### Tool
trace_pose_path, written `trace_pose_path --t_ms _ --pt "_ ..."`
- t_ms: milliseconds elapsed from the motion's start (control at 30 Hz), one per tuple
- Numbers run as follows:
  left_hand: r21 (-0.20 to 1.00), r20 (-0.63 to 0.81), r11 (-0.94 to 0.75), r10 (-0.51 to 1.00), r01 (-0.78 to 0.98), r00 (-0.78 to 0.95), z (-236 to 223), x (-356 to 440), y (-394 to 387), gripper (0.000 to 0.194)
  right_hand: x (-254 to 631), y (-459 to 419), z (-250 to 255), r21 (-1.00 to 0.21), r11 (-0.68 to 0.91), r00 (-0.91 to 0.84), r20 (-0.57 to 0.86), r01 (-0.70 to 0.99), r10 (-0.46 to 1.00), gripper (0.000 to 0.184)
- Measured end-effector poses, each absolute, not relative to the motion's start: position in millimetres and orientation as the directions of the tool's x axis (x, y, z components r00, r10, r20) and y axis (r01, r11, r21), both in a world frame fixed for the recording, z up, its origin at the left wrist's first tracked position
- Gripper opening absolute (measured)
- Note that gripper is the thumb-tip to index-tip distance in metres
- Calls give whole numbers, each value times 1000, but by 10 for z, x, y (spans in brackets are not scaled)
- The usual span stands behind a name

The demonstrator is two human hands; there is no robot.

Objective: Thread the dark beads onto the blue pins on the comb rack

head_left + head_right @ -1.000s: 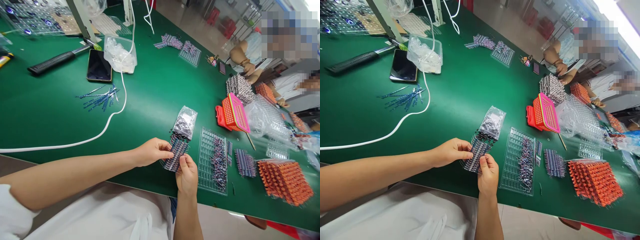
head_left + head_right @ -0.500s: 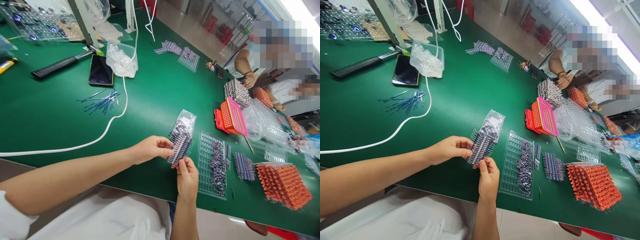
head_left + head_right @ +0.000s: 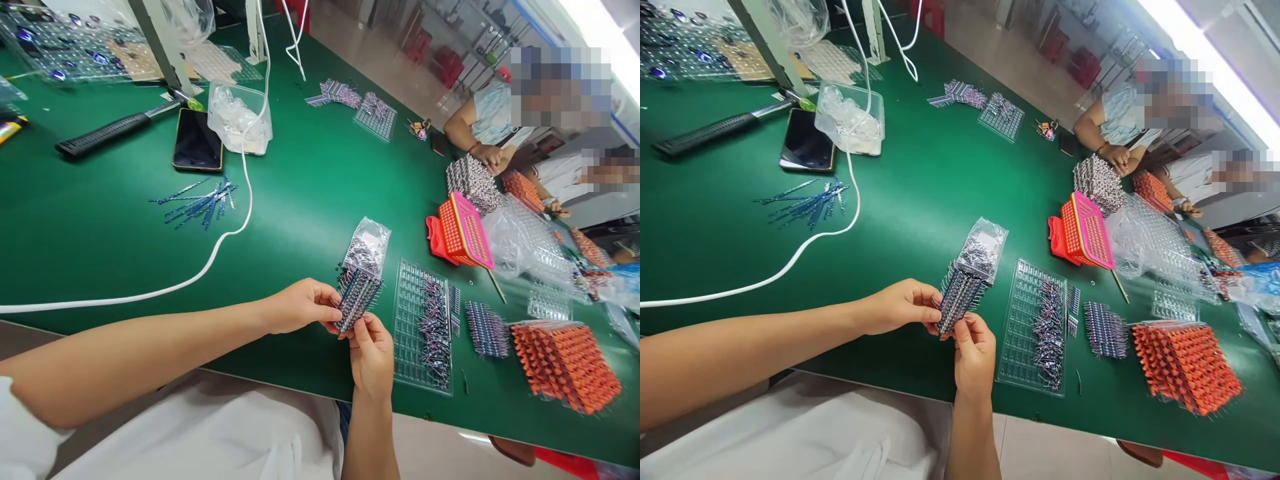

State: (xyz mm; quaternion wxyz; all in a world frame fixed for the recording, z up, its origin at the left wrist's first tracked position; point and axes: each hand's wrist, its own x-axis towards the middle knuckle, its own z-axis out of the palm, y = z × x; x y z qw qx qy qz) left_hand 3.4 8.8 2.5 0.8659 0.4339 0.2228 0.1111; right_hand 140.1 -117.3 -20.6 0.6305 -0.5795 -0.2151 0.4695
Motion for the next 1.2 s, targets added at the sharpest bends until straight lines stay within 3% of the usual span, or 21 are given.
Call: trace_pose_path --t_ms 167,300,467,767,1200 --pt "789 -325 613 470 -39 821 29 27 185 23 1449 -1157 -193 -917 -59 512 -273 -395 814 27" --pt "826 -352 556 636 -93 687 50 -15 383 24 1492 -1157 -244 -958 -9 680 -210 -286 702 29" --pt "930 -287 368 766 -25 575 27 -42 541 22 1526 -1232 -283 -984 -77 726 -170 -159 666 35" --pt "960 -271 262 794 95 544 1 -54 614 25 1541 -1440 -349 -976 -217 656 -147 26 740 30" --pt "960 -262 157 790 230 555 -124 -88 708 34 1524 -1390 -465 -991 -125 694 -117 -39 710 32"
